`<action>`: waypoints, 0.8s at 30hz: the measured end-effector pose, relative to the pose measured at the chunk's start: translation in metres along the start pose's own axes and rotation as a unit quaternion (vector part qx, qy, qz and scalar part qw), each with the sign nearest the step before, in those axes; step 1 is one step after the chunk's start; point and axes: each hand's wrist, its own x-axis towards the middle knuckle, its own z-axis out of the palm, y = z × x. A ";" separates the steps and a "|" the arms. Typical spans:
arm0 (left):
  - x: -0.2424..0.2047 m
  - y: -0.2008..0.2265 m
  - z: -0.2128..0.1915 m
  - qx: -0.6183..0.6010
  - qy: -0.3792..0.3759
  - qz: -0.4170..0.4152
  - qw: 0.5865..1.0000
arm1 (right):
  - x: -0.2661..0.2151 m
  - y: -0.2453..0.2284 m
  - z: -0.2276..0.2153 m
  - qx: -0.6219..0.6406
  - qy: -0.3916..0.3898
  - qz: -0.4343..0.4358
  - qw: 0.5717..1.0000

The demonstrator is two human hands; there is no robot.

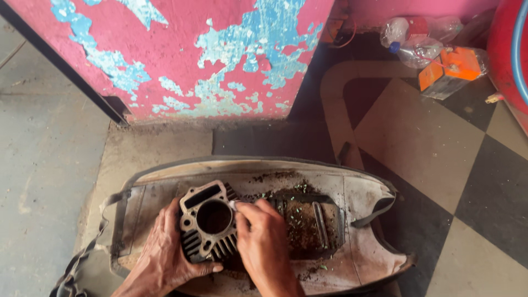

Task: The person cleans a mechanical engine cylinder by hand using a small piece of material to wipe or scrape surfaces while holding the component steady within a large protective shell.

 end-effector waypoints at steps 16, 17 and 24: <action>0.003 -0.026 0.020 -0.059 0.112 0.139 0.982 | 0.030 0.001 -0.011 -0.009 -0.093 0.047 0.995; 0.001 -0.031 0.020 -0.073 0.077 0.098 0.990 | 0.030 0.003 -0.018 -0.001 -0.100 0.040 0.994; 0.012 -0.075 0.045 -0.019 0.063 0.052 0.997 | 0.037 0.006 -0.027 -0.015 -0.169 0.098 0.981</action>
